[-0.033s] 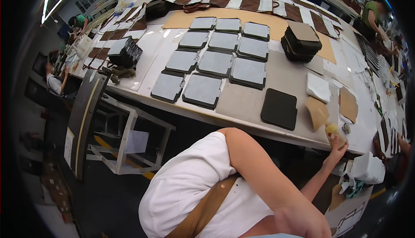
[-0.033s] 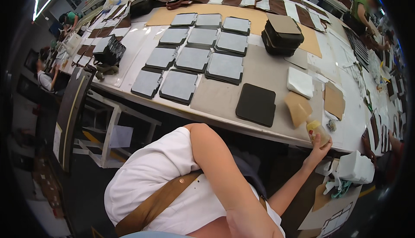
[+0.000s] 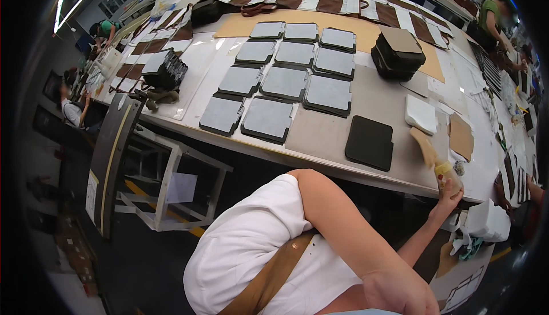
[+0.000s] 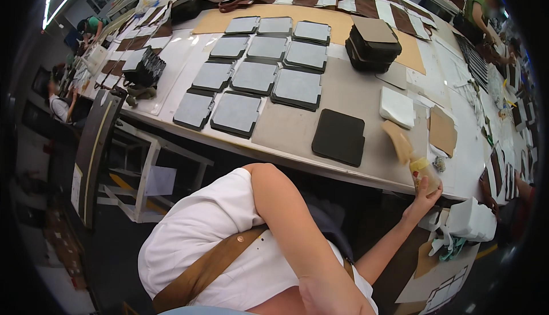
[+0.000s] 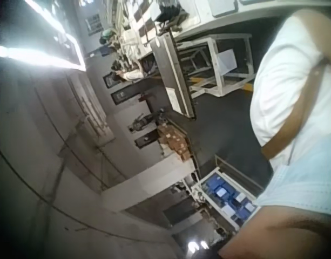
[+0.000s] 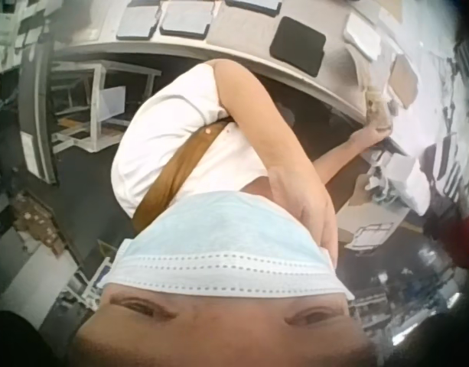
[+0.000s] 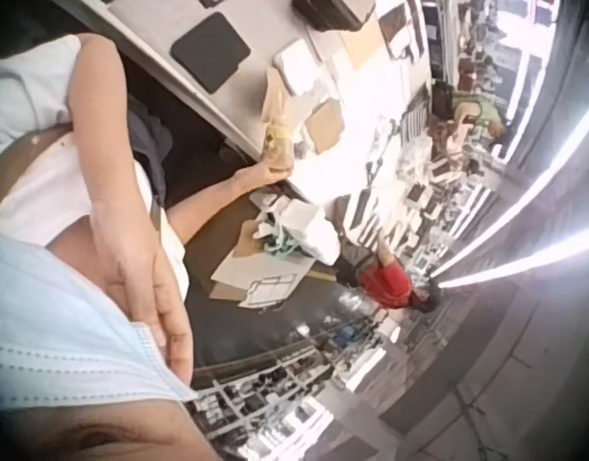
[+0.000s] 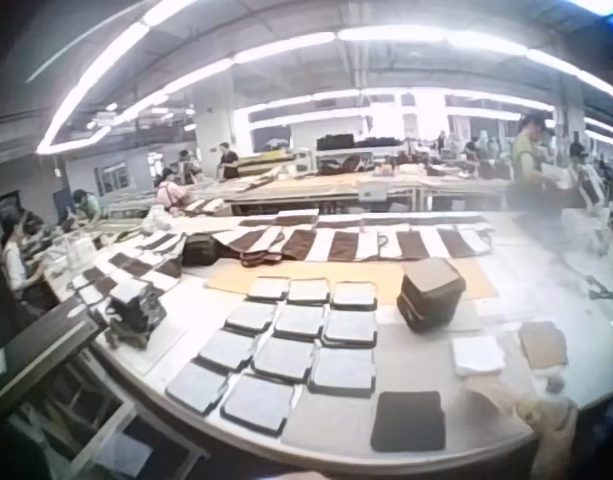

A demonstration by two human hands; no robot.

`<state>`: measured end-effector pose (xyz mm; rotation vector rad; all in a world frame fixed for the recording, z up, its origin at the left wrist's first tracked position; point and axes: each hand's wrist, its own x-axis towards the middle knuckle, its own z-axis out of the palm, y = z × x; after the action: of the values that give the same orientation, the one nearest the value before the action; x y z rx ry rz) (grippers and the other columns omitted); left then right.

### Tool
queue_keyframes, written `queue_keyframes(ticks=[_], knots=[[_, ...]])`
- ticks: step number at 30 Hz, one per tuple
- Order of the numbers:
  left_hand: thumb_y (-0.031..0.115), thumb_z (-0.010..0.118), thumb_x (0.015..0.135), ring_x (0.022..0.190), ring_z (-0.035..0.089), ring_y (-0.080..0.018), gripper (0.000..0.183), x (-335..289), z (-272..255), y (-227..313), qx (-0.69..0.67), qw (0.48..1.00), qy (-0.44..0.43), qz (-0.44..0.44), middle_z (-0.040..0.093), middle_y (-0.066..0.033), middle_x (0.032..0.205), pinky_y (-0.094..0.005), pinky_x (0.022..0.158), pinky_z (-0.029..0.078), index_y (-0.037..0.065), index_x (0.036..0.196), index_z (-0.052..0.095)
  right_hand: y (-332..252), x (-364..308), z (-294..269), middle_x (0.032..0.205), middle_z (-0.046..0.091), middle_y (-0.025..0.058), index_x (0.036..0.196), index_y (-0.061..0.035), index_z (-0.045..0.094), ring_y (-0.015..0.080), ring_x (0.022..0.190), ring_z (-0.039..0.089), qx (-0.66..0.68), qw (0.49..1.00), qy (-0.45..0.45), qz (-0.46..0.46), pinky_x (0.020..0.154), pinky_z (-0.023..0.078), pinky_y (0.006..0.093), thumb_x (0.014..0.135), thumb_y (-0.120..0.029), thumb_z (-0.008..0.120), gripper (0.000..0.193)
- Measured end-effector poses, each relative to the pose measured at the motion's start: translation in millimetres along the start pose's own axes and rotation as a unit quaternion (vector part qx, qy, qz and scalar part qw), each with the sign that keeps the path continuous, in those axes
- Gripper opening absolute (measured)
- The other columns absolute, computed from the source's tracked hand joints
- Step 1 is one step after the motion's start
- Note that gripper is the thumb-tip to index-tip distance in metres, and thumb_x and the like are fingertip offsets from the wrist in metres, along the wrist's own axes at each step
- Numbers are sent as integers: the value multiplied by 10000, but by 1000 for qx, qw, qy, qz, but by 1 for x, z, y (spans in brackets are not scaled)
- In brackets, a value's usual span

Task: The person applies glue from a squeeze bottle onto a black rectangular base and places a white square insert on top. They press the insert down to secure it and then move the finished unit to a stack on the table. This process is repeated for multiple units throughout the video.

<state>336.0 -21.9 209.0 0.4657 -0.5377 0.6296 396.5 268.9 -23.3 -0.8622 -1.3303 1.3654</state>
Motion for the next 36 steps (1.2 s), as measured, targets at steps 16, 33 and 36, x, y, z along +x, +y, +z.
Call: queue_keyframes(ticks=[16,33,36], knots=[[90,549,1027,1225,583,-202,413,-27,-17,15,145,989,-16,-25,586,-150,1352,-335,1031,478,-54,1407,474,-51,-31,39,1375,550,99,1460,-69,452,203,1254,550,-37,993,-29,-104,1084,457,355,925,-98,751,613],[366,703,908,1341,473,-315,551,-159,-194,125,870,22,462,-171,523,-167,1387,-464,1128,349,0,1301,578,-28,-22,1,1278,581,83,1418,-38,478,171,1162,577,-43,996,43,-60,1012,470,305,891,-131,797,623],[394,705,898,1310,486,-302,558,-158,-199,125,877,-3,451,-166,542,-158,1337,-456,1111,357,9,1286,595,-18,-16,-9,1314,557,91,1411,-40,438,199,1217,561,28,979,174,-106,1022,483,345,937,-127,746,572]])
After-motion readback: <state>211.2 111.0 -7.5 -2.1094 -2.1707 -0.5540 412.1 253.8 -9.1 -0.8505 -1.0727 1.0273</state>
